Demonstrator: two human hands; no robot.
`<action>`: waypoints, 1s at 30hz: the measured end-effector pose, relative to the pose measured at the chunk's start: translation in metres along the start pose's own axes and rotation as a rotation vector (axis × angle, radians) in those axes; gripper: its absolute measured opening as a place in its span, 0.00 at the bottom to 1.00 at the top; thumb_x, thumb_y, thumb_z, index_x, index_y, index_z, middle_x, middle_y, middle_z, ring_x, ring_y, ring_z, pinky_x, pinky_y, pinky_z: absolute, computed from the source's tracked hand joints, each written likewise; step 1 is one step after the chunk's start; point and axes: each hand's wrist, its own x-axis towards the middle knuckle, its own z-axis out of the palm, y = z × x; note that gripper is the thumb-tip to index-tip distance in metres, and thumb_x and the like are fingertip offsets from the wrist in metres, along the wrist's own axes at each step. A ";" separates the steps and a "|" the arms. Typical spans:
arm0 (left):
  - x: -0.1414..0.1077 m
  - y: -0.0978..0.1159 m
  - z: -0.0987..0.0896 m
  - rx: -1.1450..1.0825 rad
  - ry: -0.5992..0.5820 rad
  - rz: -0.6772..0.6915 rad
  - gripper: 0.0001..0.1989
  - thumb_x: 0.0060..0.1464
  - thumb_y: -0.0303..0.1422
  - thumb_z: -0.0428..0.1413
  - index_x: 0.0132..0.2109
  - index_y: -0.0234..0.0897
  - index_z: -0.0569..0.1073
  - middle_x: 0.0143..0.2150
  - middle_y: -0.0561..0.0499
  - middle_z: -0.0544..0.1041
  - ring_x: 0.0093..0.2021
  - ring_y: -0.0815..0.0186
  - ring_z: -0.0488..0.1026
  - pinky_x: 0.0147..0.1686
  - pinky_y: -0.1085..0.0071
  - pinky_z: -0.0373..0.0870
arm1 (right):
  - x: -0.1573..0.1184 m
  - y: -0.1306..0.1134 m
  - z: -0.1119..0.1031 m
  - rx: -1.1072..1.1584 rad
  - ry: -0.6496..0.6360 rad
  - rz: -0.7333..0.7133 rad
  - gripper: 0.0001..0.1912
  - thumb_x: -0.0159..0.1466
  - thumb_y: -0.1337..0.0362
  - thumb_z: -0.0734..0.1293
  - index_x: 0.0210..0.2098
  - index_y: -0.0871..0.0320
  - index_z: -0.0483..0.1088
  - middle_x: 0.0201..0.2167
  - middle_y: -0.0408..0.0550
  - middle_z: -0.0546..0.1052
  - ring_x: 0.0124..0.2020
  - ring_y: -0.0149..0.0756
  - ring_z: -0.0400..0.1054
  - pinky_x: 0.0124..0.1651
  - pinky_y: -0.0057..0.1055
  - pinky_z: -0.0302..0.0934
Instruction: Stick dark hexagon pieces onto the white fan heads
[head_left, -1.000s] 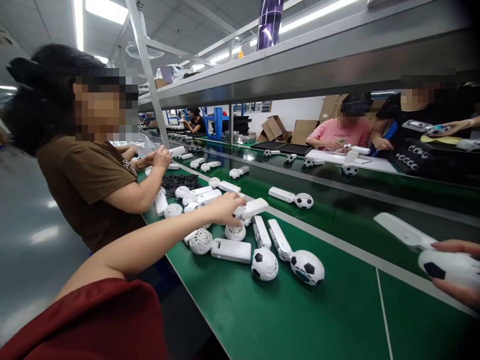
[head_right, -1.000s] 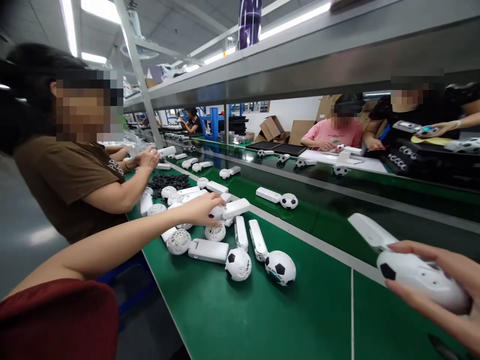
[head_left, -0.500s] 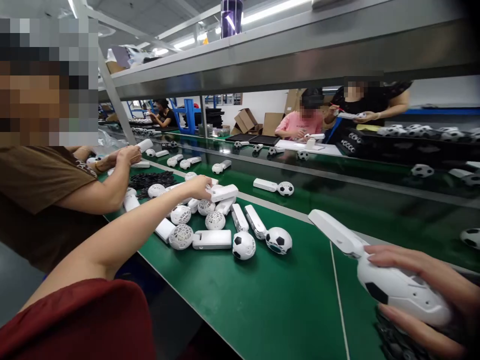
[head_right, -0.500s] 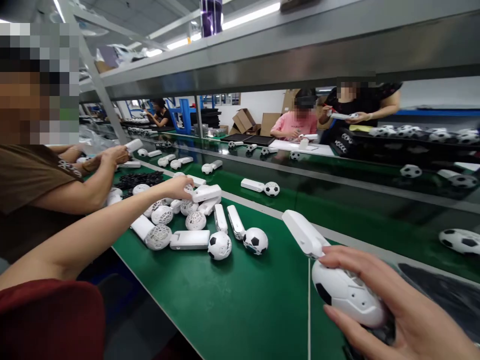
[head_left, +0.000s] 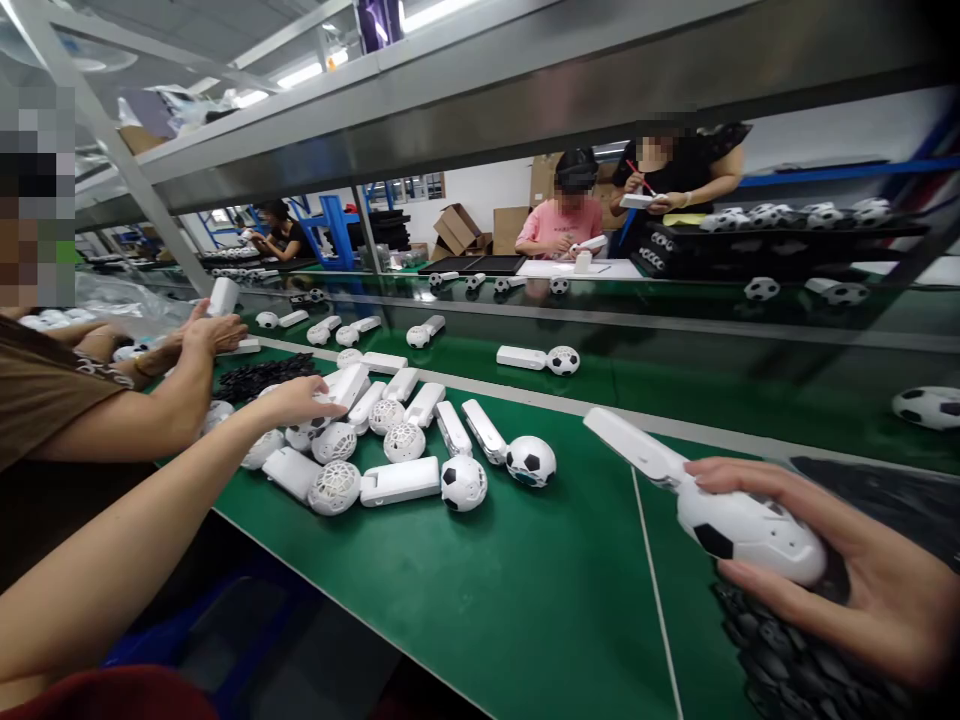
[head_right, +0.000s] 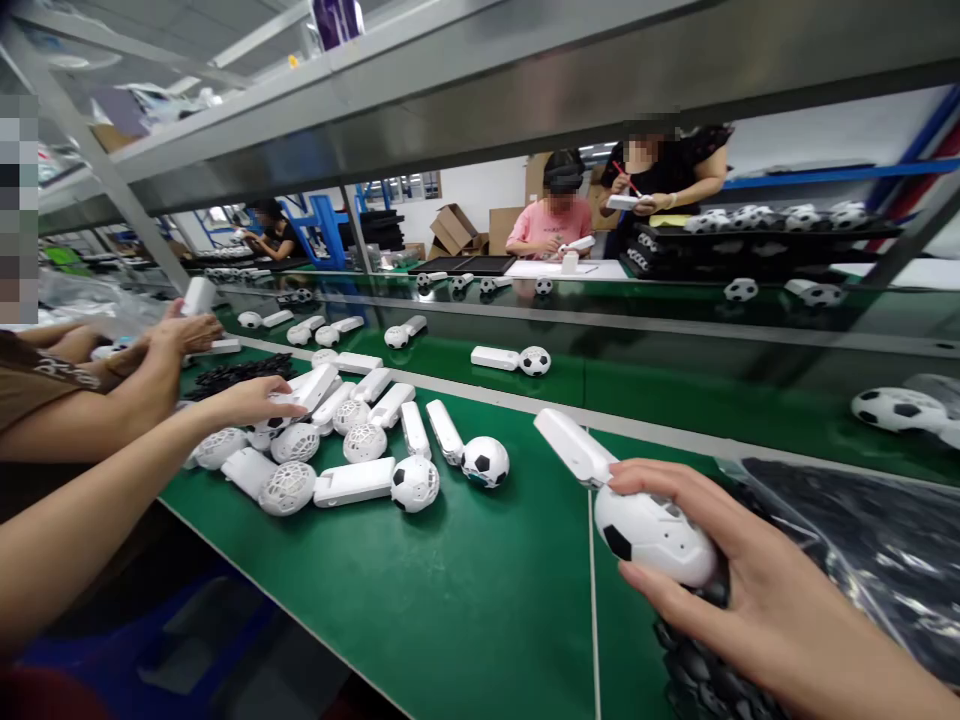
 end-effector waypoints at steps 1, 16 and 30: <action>-0.002 0.004 -0.001 0.009 0.012 0.003 0.26 0.43 0.49 0.54 0.43 0.34 0.69 0.44 0.42 0.75 0.41 0.56 0.73 0.36 0.67 0.69 | -0.002 0.000 -0.001 0.026 -0.045 0.029 0.22 0.55 0.53 0.64 0.49 0.37 0.58 0.53 0.49 0.65 0.50 0.48 0.65 0.38 0.33 0.69; -0.146 0.262 0.047 -0.284 -0.359 1.406 0.39 0.44 0.40 0.61 0.61 0.37 0.52 0.53 0.43 0.70 0.51 0.56 0.68 0.52 0.61 0.62 | -0.030 -0.026 -0.001 0.364 -0.516 -0.195 0.20 0.45 0.68 0.70 0.38 0.49 0.67 0.47 0.45 0.68 0.48 0.39 0.66 0.50 0.29 0.61; -0.061 0.242 0.070 0.165 0.100 1.079 0.19 0.46 0.35 0.57 0.47 0.39 0.67 0.49 0.45 0.68 0.47 0.56 0.65 0.49 0.58 0.60 | 0.006 0.006 0.022 0.039 -0.142 -0.079 0.18 0.55 0.65 0.65 0.45 0.51 0.64 0.50 0.50 0.64 0.53 0.41 0.61 0.52 0.35 0.60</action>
